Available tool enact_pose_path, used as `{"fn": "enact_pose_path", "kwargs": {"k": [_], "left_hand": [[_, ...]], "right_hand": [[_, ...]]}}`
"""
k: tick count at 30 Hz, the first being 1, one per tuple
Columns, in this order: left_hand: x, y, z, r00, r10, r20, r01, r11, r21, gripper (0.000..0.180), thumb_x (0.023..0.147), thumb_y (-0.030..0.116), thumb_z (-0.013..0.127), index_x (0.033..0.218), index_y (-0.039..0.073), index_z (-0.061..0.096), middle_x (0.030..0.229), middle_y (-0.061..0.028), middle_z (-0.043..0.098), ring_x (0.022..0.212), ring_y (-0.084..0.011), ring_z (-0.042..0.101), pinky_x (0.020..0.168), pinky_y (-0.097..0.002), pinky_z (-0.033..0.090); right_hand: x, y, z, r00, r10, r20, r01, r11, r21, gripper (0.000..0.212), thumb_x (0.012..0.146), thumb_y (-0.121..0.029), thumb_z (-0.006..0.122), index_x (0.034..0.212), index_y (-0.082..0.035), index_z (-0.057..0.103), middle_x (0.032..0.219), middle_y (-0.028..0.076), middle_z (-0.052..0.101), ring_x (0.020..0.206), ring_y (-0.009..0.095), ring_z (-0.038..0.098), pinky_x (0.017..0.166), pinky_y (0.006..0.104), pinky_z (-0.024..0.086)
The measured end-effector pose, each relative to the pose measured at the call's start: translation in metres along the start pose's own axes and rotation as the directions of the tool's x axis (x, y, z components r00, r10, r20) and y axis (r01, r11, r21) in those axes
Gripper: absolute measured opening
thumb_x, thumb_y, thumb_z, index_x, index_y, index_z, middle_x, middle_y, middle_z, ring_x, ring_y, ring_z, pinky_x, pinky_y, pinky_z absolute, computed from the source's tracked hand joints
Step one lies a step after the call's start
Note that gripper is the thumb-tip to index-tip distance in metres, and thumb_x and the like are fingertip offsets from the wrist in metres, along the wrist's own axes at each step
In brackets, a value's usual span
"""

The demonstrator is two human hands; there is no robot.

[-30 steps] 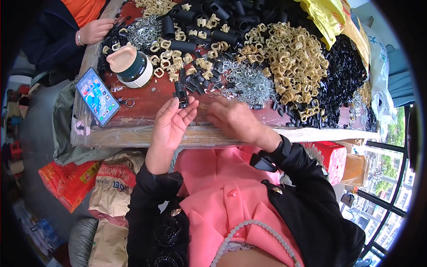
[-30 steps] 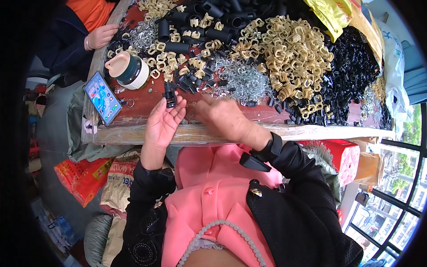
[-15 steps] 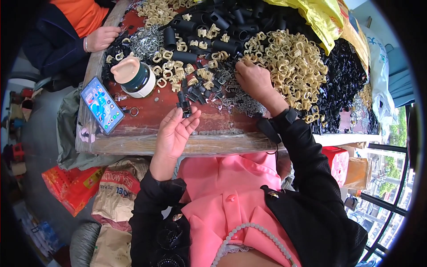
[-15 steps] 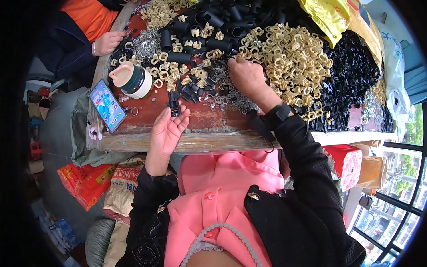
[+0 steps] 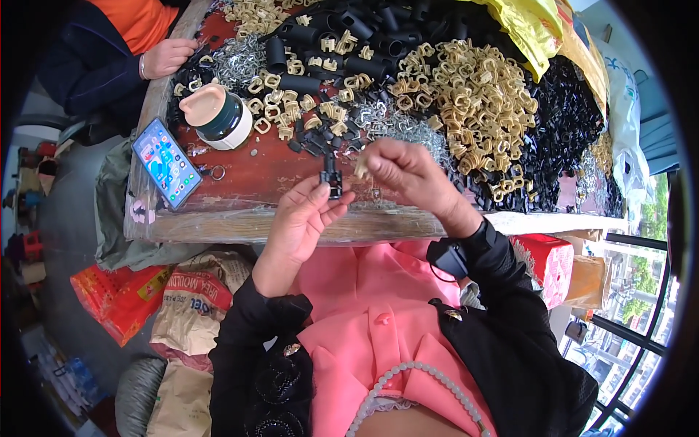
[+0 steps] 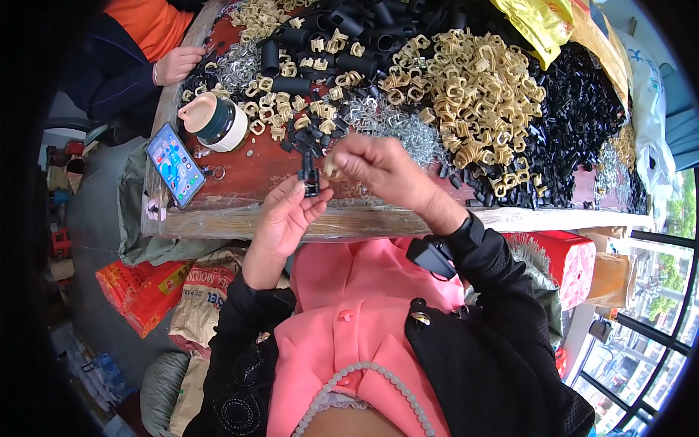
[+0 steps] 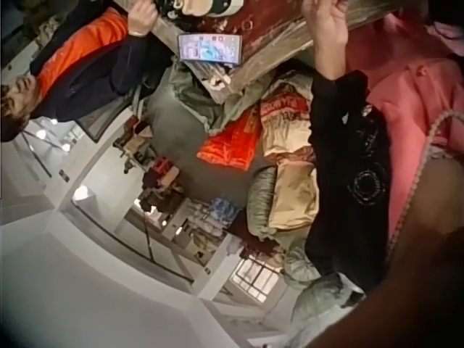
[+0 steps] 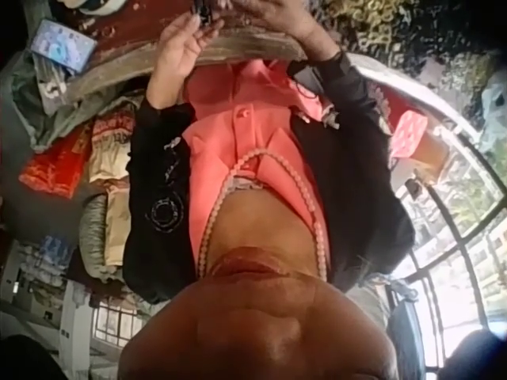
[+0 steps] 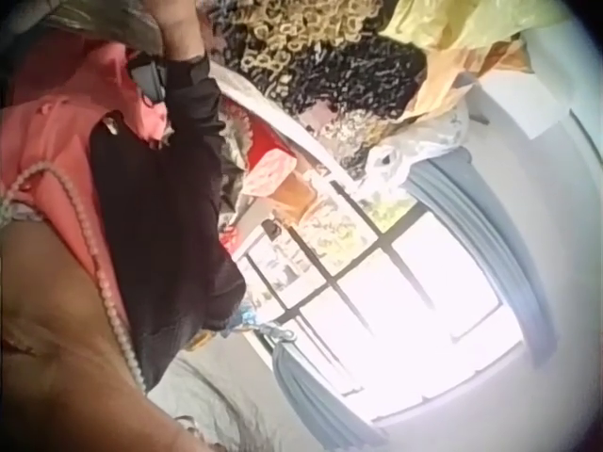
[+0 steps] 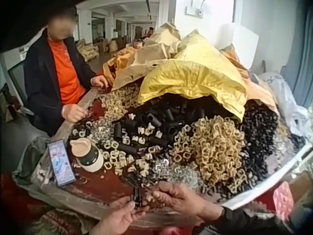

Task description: The person assembles components by hand, picking up a black plastic housing and a small metal part. They insert the metal part into the housing, snap a beige plastic clip onto the assembly, and place the completed unit into a bag.

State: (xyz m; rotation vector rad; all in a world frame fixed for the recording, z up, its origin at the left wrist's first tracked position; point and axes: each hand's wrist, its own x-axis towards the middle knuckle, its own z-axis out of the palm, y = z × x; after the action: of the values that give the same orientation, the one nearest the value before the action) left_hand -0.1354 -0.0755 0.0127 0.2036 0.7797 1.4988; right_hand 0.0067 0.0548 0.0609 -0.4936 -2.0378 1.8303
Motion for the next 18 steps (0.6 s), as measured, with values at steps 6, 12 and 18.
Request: {"fn": "enact_pose_path", "kwargs": {"k": [6,12,18], "left_hand": [[-0.009,-0.008,0.009,0.998,-0.036,0.055,0.035,0.999,0.018,0.026,0.081,0.013,0.053,0.103,-0.001,0.05,0.093,-0.0102,0.057,0.086,-0.0215,0.058,0.072,-0.0254,0.048],[-0.013,-0.016,0.012,0.997,-0.039,0.06,0.038,0.999,0.01,0.027,0.081,0.015,0.054,0.103,0.0,0.052,0.094,-0.0086,0.058,0.085,-0.0196,0.058,0.07,-0.0224,0.048],[-0.017,-0.014,0.015,0.998,-0.061,0.035,0.06,0.998,0.036,0.026,0.081,0.015,0.053,0.102,0.0,0.052,0.093,-0.0086,0.058,0.082,-0.0184,0.058,0.069,-0.021,0.048]], "right_hand": [[-0.012,0.005,0.012,0.999,-0.014,0.053,0.014,1.0,-0.008,0.019,0.085,-0.017,0.047,0.083,0.001,0.053,0.068,0.002,0.052,0.062,0.007,0.048,0.057,0.0216,0.041],[-0.021,0.017,0.021,0.999,-0.032,-0.016,0.033,0.999,0.034,0.017,0.083,-0.016,0.051,0.081,0.001,0.053,0.063,-0.001,0.05,0.058,0.006,0.043,0.053,0.0217,0.039],[-0.025,0.02,0.03,0.984,0.134,-0.116,-0.119,0.985,0.123,0.013,0.081,-0.014,0.053,0.081,-0.001,0.053,0.069,-0.001,0.049,0.063,0.007,0.047,0.057,0.0214,0.04]]}}
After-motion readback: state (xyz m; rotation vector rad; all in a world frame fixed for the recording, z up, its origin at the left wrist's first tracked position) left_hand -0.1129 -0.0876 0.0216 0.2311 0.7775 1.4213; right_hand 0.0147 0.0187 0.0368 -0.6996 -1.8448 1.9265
